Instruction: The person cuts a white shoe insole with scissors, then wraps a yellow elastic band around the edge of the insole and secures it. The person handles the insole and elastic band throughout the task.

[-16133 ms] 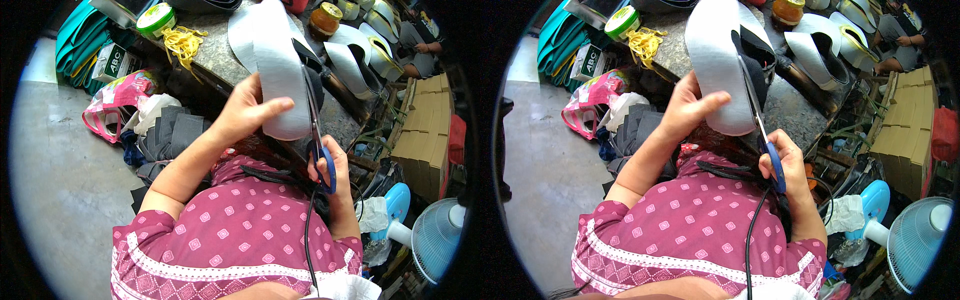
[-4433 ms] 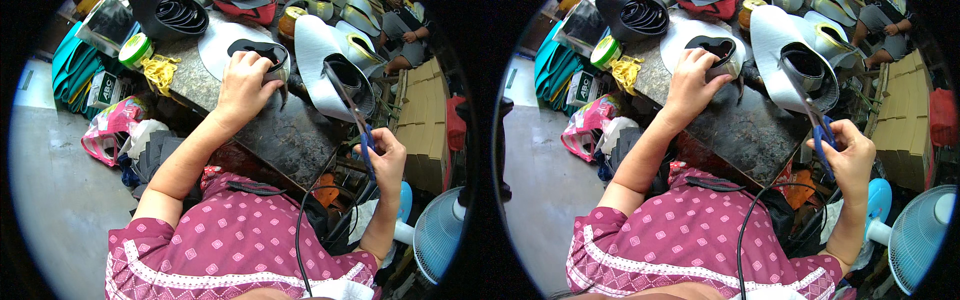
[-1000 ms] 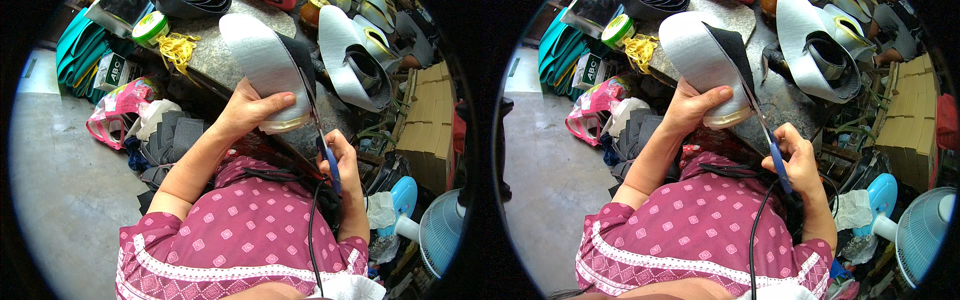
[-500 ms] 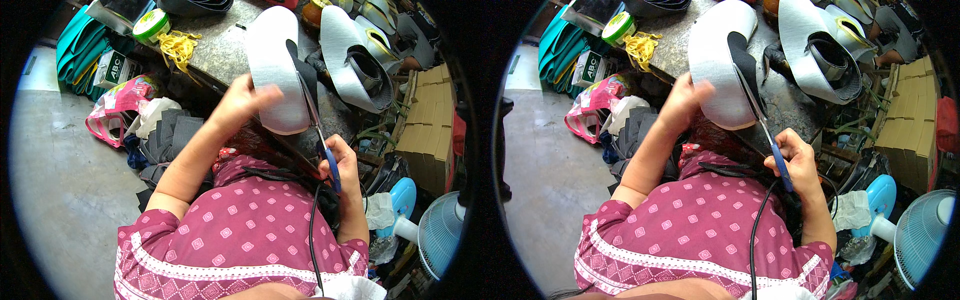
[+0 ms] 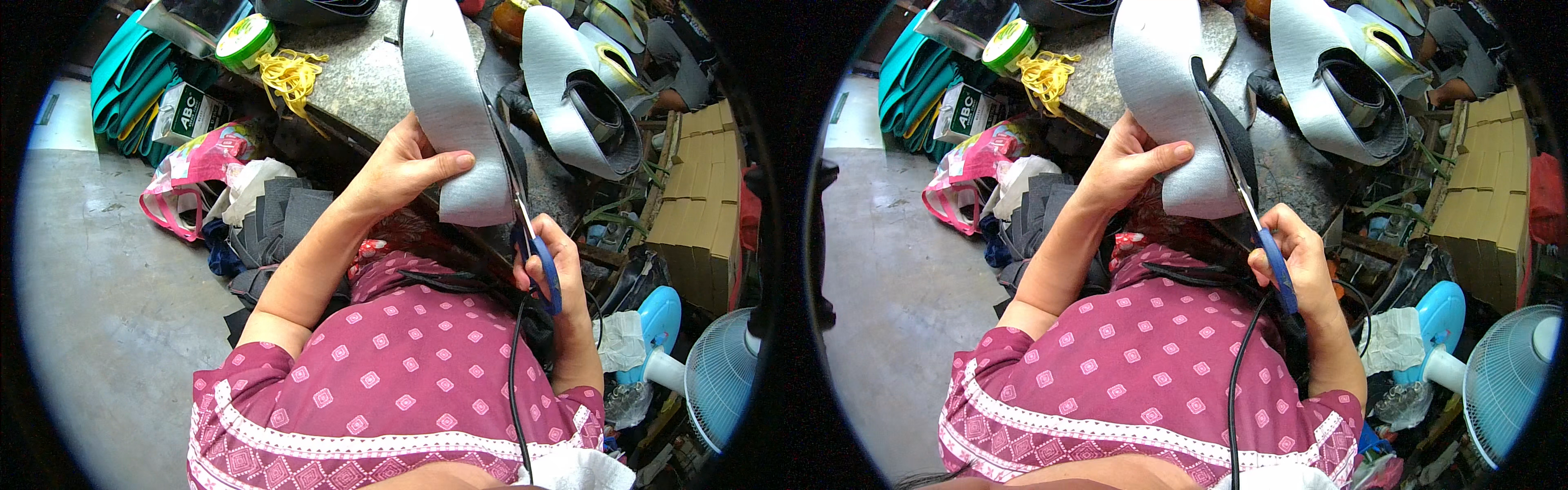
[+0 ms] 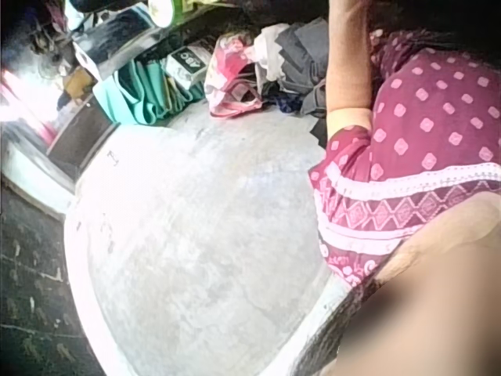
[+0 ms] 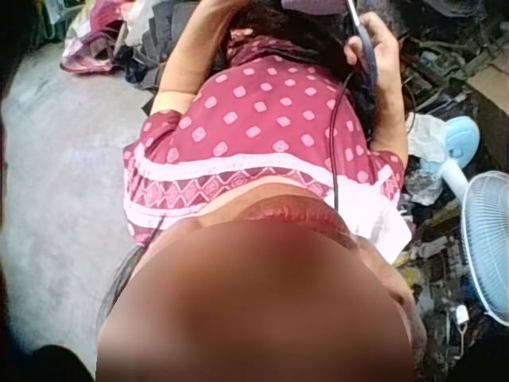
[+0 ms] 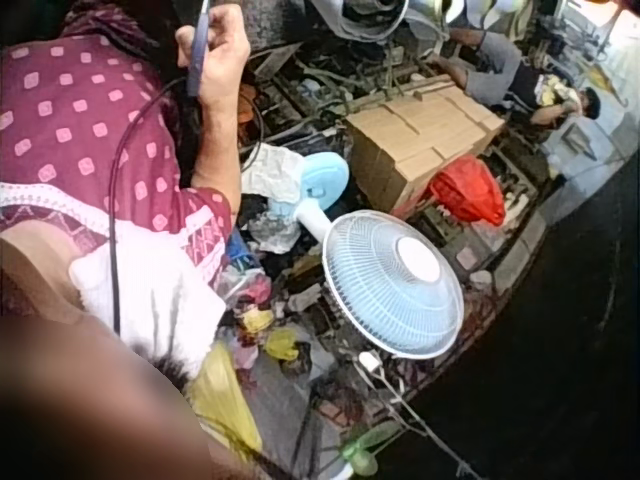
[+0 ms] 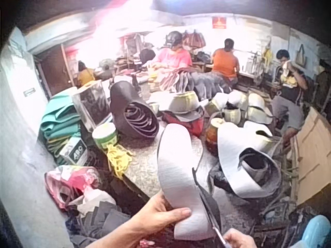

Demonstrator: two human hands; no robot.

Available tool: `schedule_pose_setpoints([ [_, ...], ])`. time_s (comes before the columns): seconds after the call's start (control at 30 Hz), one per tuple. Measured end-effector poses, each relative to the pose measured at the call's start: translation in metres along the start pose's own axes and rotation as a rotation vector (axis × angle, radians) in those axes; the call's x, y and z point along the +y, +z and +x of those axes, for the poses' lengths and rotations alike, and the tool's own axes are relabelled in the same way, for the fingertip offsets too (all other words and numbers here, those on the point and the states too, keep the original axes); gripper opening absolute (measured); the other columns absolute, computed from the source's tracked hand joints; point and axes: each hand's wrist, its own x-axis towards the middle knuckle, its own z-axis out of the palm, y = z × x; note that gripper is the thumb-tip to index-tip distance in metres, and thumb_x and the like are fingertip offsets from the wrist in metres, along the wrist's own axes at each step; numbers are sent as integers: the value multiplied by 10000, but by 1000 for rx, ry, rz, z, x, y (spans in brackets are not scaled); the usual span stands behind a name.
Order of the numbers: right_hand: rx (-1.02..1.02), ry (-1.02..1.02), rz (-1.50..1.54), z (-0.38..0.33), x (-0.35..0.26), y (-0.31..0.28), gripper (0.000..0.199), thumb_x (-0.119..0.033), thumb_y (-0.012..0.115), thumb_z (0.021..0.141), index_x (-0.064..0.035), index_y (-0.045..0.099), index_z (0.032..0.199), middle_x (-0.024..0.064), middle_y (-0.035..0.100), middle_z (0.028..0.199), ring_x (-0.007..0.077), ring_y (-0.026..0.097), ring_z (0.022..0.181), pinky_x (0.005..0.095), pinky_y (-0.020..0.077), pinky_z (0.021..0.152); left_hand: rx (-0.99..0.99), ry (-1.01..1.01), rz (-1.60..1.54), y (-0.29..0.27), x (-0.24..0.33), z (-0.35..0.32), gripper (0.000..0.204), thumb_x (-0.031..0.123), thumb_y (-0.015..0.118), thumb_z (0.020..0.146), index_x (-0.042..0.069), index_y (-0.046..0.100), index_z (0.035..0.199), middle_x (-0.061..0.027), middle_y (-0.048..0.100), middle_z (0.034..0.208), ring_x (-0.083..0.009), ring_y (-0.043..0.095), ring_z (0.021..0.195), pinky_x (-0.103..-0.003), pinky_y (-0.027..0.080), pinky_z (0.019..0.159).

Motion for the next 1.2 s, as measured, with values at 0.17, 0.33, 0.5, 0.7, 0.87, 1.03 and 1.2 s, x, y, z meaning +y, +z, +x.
schedule_pose_setpoints([
  [0.17,-10,-69,34,4,2,7,384,-235,783,834,-36,485,971,-16,506,668,51,494,522,184,333,461,-93,-56,65,-3,-2,-4,512,83,705,895,41,454,1340,-68,634,1172,-146,593,1086,-325,479,957],
  [0.33,3,-44,102,5,1,8,376,-201,789,819,-40,490,979,-16,508,669,54,476,503,191,343,467,-68,-55,109,2,-4,-9,519,94,730,878,31,474,1326,-66,641,1156,-152,599,1070,-324,484,950],
  [0.5,156,-77,-110,2,-4,3,392,-178,835,748,-29,518,924,3,540,628,73,493,506,220,372,487,21,81,489,-5,34,1,386,242,755,857,-8,621,1120,-60,673,981,-138,637,917,-314,550,792],
  [0.7,292,-195,-743,4,-21,3,426,-199,874,673,-24,538,868,56,567,595,95,534,530,248,398,512,-18,-100,403,-25,75,26,373,184,716,876,0,611,1183,-78,699,1031,-148,668,921,-303,527,859],
  [0.87,273,-246,-915,7,-33,0,456,-255,868,655,-29,554,897,62,566,611,105,545,559,257,410,535,52,201,170,-10,35,23,264,81,684,897,12,644,1149,-26,700,956,-99,648,764,-256,548,584],
  [1.03,206,-189,-577,13,-21,0,448,-253,851,676,-35,535,907,9,492,630,72,443,562,245,361,530,126,119,-47,1,10,11,213,62,677,907,31,676,1118,-34,706,1006,-92,643,883,-248,524,793],
  [1.2,67,-69,-70,13,-2,7,408,-166,826,738,-47,507,964,-52,457,667,31,417,587,194,331,546,228,172,-129,10,-3,4,200,58,677,910,24,682,1106,-40,708,1021,-100,641,920,-256,517,827],
])
